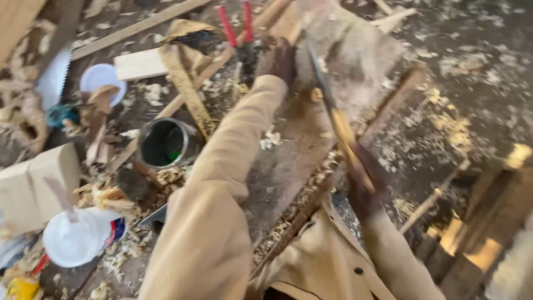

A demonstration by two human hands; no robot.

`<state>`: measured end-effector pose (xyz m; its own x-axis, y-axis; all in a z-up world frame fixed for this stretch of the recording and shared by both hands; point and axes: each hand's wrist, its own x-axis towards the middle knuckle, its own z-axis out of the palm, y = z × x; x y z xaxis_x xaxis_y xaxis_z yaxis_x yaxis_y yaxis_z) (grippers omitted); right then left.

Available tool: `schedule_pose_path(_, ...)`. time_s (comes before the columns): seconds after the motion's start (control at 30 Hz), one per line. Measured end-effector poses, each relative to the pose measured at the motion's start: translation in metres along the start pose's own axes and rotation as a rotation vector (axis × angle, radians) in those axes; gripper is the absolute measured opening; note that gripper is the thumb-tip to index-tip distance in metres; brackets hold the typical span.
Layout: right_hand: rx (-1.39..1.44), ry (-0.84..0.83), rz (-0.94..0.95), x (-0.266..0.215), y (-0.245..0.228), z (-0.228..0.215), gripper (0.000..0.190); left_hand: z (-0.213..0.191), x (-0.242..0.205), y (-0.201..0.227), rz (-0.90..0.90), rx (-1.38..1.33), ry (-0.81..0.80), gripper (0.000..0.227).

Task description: The person saws a small wooden strip at a workbench, then fits the strip onto the edge of a cabinet door frame lying on a low support. They apply wood glue to the strip with a stick, press it against the frame, and hammer nails to secure it in place.

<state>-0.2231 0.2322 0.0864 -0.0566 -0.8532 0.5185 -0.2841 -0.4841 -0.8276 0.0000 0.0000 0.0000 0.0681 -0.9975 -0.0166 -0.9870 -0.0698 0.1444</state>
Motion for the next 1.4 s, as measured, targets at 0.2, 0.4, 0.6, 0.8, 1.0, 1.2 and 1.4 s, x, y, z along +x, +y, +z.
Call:
schedule_pose_path(0.2,0.155,0.105,0.107,0.087,0.001,0.051,0.027,-0.008,-0.004,0.003,-0.08,-0.047,0.076,0.04)
schedule_pose_path(0.4,-0.094,0.095,-0.017,0.035,-0.011,0.006,0.031,0.014,-0.034,0.032,-0.32,-0.096,-0.125,0.03)
schedule_pose_path(0.6,-0.273,-0.056,-0.348,0.03,-0.024,0.042,0.042,-0.11,-0.241,0.064,-0.428,-0.903,-0.009,0.036)
schedule_pose_path(0.8,-0.365,-0.819,-0.211,0.02,-0.021,0.089,0.058,-0.094,-0.31,0.028,-0.688,-1.109,0.176,0.038)
schedule_pose_path(1.0,-0.379,-0.945,-0.639,0.077,-0.035,0.138,0.016,-0.095,-0.324,0.027,-0.726,-1.48,0.451,0.037)
schedule_pose_path(1.2,-0.264,-1.092,-0.719,0.118,-0.014,0.207,0.027,-0.161,-0.344,0.067,-0.883,-1.456,0.722,0.031)
schedule_pose_path(1.4,-0.122,-1.058,-0.838,0.123,0.005,0.227,0.034,-0.154,-0.35,0.105,-1.141,-1.385,0.87,0.04)
